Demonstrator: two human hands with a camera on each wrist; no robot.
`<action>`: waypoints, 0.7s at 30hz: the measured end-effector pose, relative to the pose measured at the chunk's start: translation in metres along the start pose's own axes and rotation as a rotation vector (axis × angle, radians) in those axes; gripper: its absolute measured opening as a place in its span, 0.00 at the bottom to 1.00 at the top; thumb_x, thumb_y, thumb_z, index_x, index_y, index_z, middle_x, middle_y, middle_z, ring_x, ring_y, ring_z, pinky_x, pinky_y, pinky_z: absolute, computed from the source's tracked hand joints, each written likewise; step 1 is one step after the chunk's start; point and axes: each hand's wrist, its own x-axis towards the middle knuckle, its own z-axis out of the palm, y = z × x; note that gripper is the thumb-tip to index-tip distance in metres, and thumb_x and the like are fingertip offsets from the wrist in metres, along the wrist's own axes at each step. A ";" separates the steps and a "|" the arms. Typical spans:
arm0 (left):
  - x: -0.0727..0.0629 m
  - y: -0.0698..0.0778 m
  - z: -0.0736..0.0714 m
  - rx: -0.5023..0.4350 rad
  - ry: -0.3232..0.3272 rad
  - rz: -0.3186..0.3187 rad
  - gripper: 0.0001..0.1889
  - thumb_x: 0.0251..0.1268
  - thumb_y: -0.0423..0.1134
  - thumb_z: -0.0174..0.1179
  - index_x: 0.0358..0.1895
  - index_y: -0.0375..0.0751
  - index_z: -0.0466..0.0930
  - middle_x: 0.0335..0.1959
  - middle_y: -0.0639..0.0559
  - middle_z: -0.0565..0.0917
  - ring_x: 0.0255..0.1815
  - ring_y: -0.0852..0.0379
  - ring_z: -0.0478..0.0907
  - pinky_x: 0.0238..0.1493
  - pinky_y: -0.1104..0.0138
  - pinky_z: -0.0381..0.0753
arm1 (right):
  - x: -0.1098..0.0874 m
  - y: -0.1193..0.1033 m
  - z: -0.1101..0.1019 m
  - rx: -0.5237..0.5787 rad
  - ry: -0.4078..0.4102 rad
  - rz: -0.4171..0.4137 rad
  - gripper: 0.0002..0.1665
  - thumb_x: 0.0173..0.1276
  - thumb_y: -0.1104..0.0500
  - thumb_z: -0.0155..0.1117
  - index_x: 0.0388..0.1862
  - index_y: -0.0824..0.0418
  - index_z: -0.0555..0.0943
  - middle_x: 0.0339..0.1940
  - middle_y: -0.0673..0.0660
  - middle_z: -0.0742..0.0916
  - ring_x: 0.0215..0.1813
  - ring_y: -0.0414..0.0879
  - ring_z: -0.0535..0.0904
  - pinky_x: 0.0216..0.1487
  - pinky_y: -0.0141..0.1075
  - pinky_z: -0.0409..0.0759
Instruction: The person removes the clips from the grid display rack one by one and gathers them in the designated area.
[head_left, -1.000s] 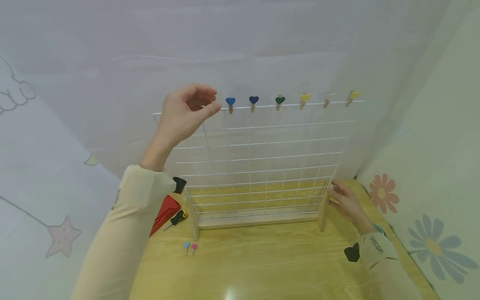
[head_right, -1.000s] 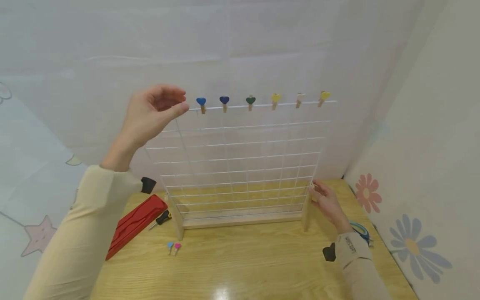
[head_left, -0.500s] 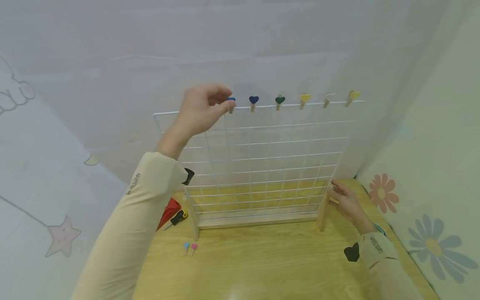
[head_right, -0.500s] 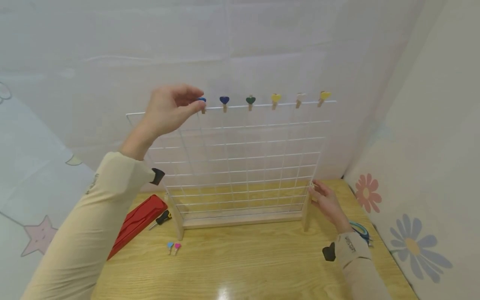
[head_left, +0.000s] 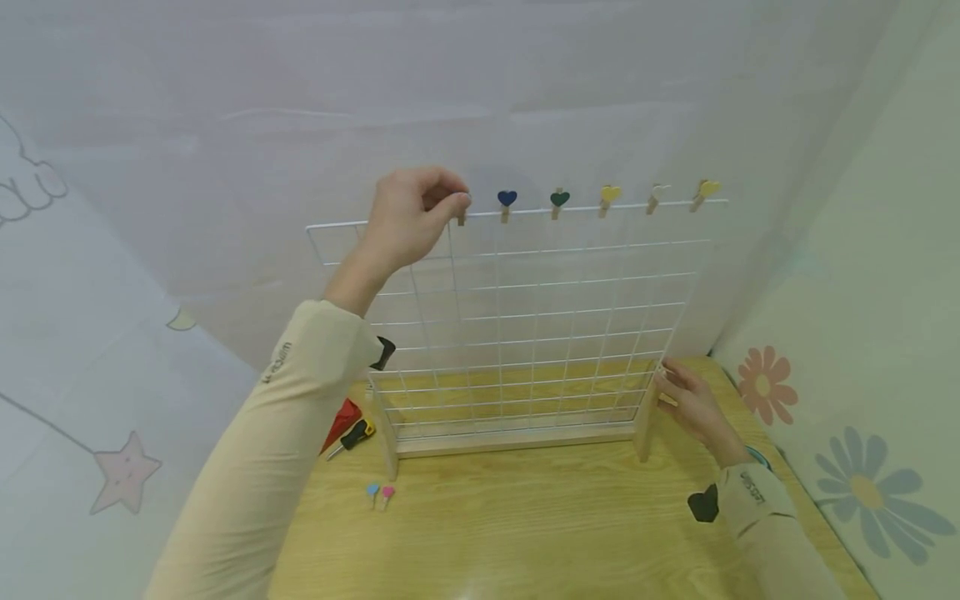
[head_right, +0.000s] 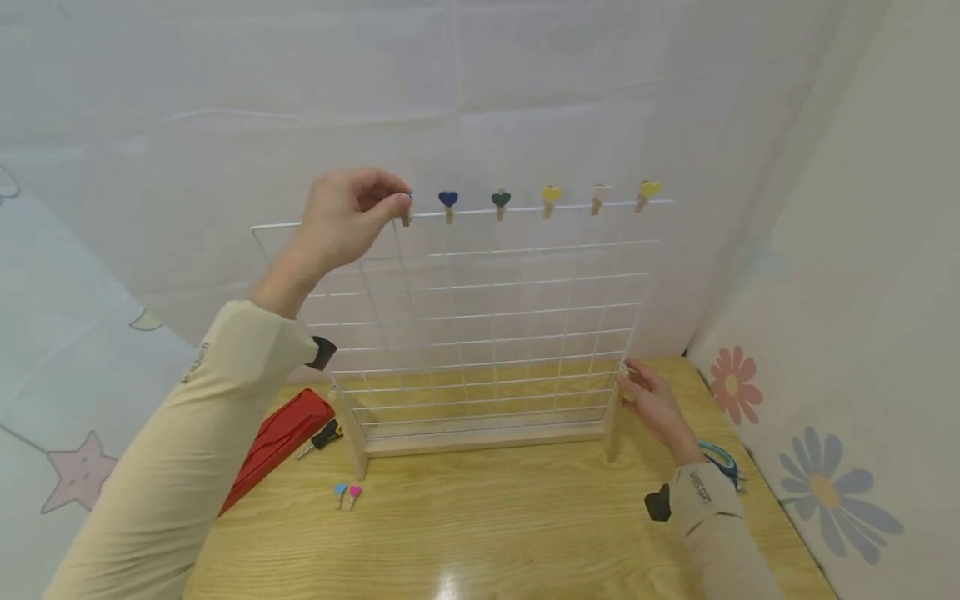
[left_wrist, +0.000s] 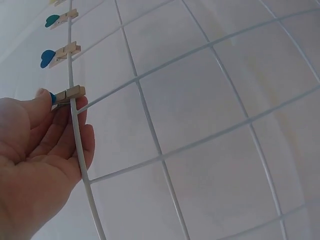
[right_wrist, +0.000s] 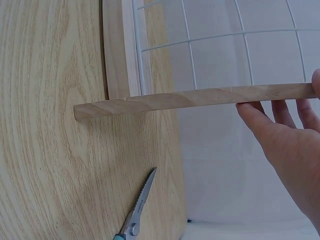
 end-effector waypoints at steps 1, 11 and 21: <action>0.000 0.000 0.001 -0.002 0.006 -0.002 0.08 0.69 0.37 0.58 0.43 0.36 0.82 0.34 0.46 0.85 0.32 0.56 0.80 0.35 0.70 0.73 | 0.000 0.000 0.000 -0.002 0.001 -0.001 0.45 0.77 0.56 0.50 0.76 0.69 0.35 0.75 0.71 0.37 0.75 0.67 0.32 0.67 0.60 0.53; -0.003 -0.004 0.009 -0.020 0.122 0.044 0.07 0.68 0.35 0.59 0.39 0.34 0.84 0.31 0.45 0.86 0.28 0.53 0.80 0.32 0.73 0.71 | -0.003 0.001 0.001 0.046 0.007 0.031 0.44 0.77 0.56 0.50 0.76 0.67 0.35 0.75 0.70 0.36 0.76 0.65 0.33 0.69 0.57 0.52; -0.002 -0.003 0.000 -0.193 0.198 0.026 0.06 0.67 0.33 0.60 0.36 0.33 0.84 0.28 0.48 0.85 0.28 0.58 0.79 0.35 0.72 0.72 | -0.005 -0.004 0.006 0.012 0.003 0.025 0.43 0.78 0.56 0.48 0.76 0.66 0.35 0.75 0.71 0.37 0.76 0.65 0.37 0.69 0.57 0.53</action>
